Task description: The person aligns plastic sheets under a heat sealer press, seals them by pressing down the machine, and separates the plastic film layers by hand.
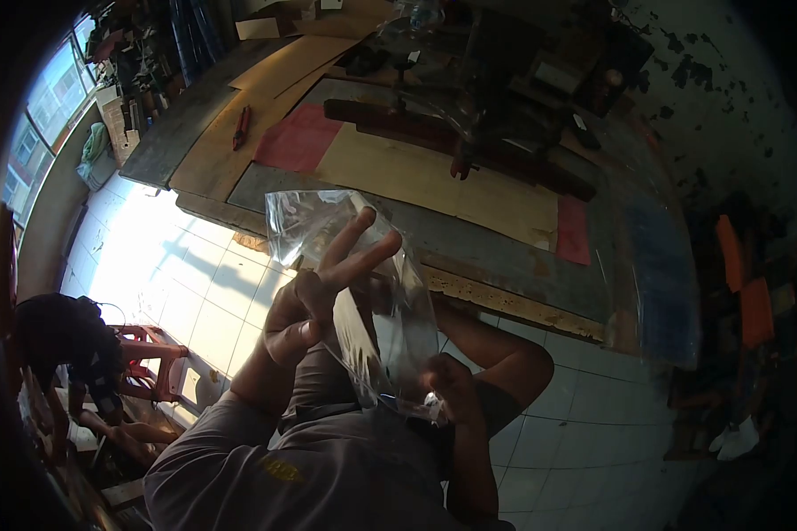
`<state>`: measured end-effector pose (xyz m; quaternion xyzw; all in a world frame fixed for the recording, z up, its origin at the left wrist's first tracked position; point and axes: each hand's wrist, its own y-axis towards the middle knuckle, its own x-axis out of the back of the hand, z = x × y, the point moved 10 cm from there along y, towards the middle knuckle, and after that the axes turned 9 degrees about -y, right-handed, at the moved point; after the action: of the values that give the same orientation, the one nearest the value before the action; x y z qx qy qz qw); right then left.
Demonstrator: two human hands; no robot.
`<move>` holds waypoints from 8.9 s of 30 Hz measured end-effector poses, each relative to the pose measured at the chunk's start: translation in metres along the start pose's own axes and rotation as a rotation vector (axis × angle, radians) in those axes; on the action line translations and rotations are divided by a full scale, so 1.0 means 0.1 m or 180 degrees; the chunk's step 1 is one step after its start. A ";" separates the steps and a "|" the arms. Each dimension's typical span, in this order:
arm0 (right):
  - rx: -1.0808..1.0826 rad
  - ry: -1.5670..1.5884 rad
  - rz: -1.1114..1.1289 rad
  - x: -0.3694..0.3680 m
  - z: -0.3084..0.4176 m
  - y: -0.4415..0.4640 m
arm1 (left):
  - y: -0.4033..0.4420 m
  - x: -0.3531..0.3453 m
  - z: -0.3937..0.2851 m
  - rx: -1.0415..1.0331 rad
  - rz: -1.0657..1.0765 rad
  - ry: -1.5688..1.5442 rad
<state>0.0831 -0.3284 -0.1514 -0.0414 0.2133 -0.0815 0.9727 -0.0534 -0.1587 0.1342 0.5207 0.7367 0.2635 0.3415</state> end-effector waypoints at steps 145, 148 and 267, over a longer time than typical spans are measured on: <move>0.1239 -0.2330 -0.2610 0.97 2.24 0.63 | -0.29 1.43 0.94 0.1711 -0.0999 0.1118; 0.1349 -0.2479 -0.2667 0.93 2.27 0.61 | -0.29 1.45 0.94 0.1763 -0.1080 0.1192; 0.1586 -0.4265 -0.0393 -0.14 2.80 0.69 | -0.37 1.64 0.75 0.1147 -0.1842 0.1571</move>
<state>0.1981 -0.2453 0.1005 0.1288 -0.4574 -0.1397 0.8687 -0.0537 -0.0124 0.0215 0.2649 0.9466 0.1405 0.1181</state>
